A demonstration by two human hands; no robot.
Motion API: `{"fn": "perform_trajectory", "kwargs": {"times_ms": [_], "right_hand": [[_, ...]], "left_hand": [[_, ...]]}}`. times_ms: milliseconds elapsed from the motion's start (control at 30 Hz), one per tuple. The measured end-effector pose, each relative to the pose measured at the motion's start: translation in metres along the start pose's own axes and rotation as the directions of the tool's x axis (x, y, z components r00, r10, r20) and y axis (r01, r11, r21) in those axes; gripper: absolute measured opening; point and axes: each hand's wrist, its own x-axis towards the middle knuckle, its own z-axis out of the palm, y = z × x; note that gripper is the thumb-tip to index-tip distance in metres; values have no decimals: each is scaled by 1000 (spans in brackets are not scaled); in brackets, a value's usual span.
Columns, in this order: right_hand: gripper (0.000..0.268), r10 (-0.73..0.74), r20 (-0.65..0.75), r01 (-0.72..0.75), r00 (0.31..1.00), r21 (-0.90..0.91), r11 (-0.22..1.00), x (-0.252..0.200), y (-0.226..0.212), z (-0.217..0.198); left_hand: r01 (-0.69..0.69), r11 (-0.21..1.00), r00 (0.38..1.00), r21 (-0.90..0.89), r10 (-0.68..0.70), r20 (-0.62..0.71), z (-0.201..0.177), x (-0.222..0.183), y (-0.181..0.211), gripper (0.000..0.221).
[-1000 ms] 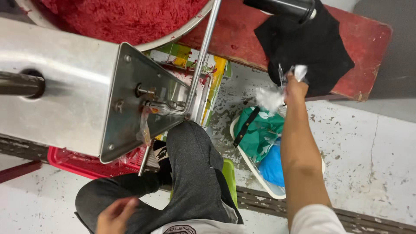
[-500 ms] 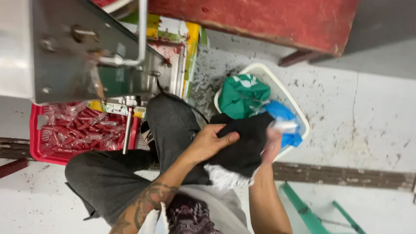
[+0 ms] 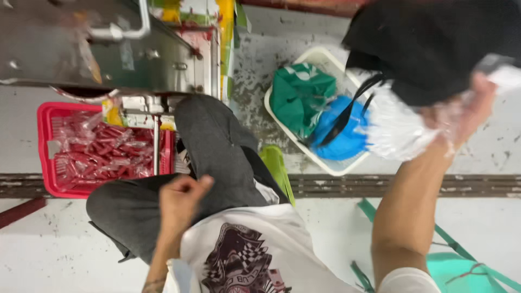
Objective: The person operates a meat grinder to extrude ground meat into plastic casings, forming sausages. They guide the casing onto the nozzle, twist off sections of the filled casing, and place them into a red basket.
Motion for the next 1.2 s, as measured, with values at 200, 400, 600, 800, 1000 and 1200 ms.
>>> {"fn": "perform_trajectory", "kwargs": {"times_ms": [200,400,600,800,1000,1200], "right_hand": [[43,72,-471,-346,879,-528,776,-43,29,-4],[44,151,-456,-379,877,-465,800,-88,66,3],[55,409,-271,-491,871,-458,741,-59,126,53],[53,280,-63,-275,958,-482,832,-8,156,177],[43,127,-115,-171,985,-581,796,69,243,135],[31,264,-146,-268,953,-814,516,-48,241,67]], "left_hand": [[-169,978,979,-126,152,-132,-35,0,19,23],[21,980,997,-196,-35,-67,-27,-10,23,44],[-97,924,995,-370,95,-24,-44,-5,16,40],[-40,910,990,-414,-20,-141,-63,-19,-4,33],[20,852,966,-523,-151,-209,-62,-22,-29,31],[23,871,985,-492,-103,-136,-47,-1,-42,29]]}}
